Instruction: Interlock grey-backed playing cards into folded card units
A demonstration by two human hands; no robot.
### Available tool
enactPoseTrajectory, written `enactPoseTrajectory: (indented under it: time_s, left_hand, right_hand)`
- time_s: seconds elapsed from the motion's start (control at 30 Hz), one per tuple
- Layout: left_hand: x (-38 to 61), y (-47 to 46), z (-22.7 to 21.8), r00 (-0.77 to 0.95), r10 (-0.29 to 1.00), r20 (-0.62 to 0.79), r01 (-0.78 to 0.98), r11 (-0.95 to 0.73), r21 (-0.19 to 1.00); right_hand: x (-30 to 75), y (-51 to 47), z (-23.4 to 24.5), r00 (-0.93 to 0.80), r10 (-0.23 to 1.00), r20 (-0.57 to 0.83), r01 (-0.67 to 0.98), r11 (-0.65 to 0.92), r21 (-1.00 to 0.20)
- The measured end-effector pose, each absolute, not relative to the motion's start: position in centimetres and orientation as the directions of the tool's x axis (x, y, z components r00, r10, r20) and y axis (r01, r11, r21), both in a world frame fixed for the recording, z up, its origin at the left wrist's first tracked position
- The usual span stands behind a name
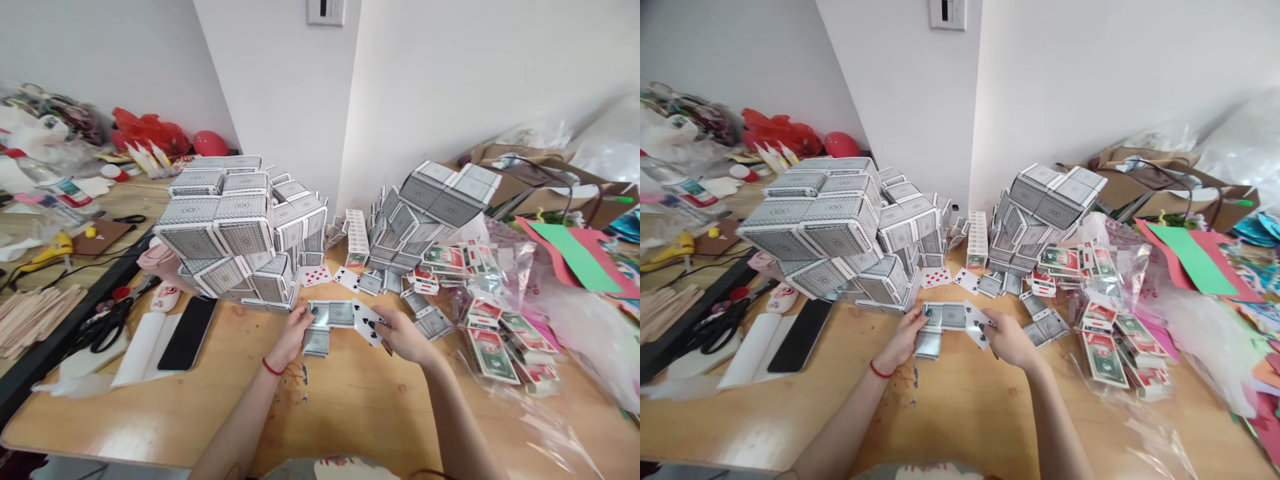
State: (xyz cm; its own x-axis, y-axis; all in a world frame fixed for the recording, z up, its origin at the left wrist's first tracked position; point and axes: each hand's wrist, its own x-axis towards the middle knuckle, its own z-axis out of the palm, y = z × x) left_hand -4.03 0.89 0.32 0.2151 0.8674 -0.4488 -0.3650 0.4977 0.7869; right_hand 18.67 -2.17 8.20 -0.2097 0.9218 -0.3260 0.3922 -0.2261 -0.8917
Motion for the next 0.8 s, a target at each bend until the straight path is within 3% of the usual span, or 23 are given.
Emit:
enactPoseTrajectory:
  time_s: [0.13, 0.3, 0.4, 0.57, 0.67, 0.8]
  left_hand:
    - [-3.9, 0.4, 0.8, 0.271, 0.86, -0.432, -0.375, 0.508, 0.776]
    - [-3.3, 0.5, 1.1, 0.194, 0.891, -0.41, -0.458, 0.452, 0.766]
    - [-3.0, 0.6, 1.2, 0.173, 0.89, -0.421, -0.474, 0.45, 0.757]
    - [-2.4, 0.4, 1.5, 0.246, 0.872, -0.423, -0.45, 0.49, 0.747]
    - [-2.3, 0.5, 1.5, 0.198, 0.871, -0.45, -0.429, 0.49, 0.759]
    - [-2.5, 0.6, 1.5, 0.155, 0.862, -0.482, -0.407, 0.5, 0.764]
  right_hand:
    - [18.8, -1.7, 7.6, -0.258, 0.883, -0.392, 0.326, -0.302, -0.896]
    - [18.1, -1.3, 6.3, -0.142, 0.936, -0.321, -0.025, -0.327, -0.945]
    - [17.5, -1.5, 5.4, -0.051, 0.968, -0.247, -0.092, -0.25, -0.964]
    - [17.4, -1.9, 4.9, -0.026, 0.986, -0.166, 0.134, -0.161, -0.978]
    - [18.0, -2.1, 5.2, -0.038, 0.992, -0.123, 0.302, -0.106, -0.947]
    - [18.6, -2.1, 5.9, -0.095, 0.99, -0.107, 0.405, -0.06, -0.913]
